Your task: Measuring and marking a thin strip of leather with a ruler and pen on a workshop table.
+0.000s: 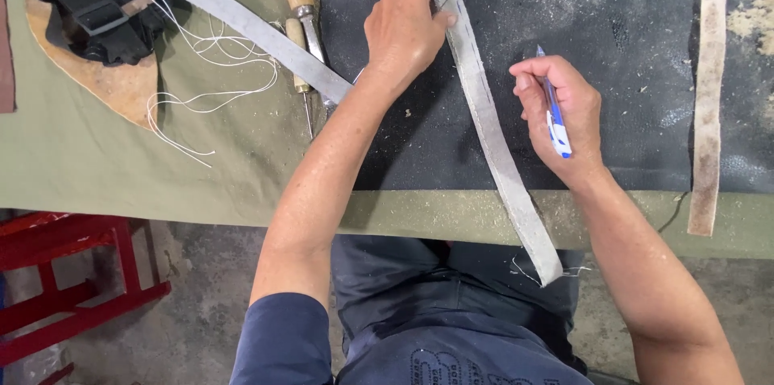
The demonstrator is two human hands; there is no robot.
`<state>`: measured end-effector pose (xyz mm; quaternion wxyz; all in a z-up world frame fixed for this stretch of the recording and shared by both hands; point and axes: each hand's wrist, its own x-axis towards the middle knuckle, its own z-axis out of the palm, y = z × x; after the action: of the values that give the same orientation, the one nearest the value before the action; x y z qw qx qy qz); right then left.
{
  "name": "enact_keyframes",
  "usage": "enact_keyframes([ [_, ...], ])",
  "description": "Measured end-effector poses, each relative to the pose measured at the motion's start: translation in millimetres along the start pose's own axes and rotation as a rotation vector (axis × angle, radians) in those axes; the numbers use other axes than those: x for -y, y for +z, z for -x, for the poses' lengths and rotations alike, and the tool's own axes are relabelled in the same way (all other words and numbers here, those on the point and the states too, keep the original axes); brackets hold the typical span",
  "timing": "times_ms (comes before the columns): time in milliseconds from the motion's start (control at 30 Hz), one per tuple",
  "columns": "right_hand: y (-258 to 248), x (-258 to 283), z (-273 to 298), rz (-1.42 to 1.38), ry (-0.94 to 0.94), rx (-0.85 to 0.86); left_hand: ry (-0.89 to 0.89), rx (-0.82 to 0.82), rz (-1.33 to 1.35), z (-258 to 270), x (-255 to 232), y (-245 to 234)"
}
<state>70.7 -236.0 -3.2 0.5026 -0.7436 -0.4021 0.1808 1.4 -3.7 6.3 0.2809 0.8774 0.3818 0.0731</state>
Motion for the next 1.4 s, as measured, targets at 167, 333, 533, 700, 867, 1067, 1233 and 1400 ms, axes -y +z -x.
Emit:
enact_keyframes([
  [167,-2,3,1,0.009,-0.013,0.011,0.029,-0.041,-0.022,5,-2,5],
  [333,-3,3,0,0.008,0.004,0.001,0.022,-0.066,-0.009,5,-3,9],
  [533,-2,5,0,-0.001,0.014,0.025,-0.086,0.033,0.051,6,-14,-1],
  [700,-1,5,2,-0.021,0.072,0.024,-0.062,-0.008,0.038,5,-13,7],
  [867,-5,10,3,-0.022,0.077,0.027,0.043,-0.001,0.047,21,-16,-9],
  [1067,-8,15,0,-0.129,0.066,0.001,0.257,0.091,0.039,97,-17,-44],
  [1233,-8,10,2,-0.165,-0.027,-0.011,0.293,0.196,0.076,140,0,-37],
  [1400,-11,4,6,-0.145,-0.028,-0.009,0.257,0.137,0.091,149,12,-27],
])
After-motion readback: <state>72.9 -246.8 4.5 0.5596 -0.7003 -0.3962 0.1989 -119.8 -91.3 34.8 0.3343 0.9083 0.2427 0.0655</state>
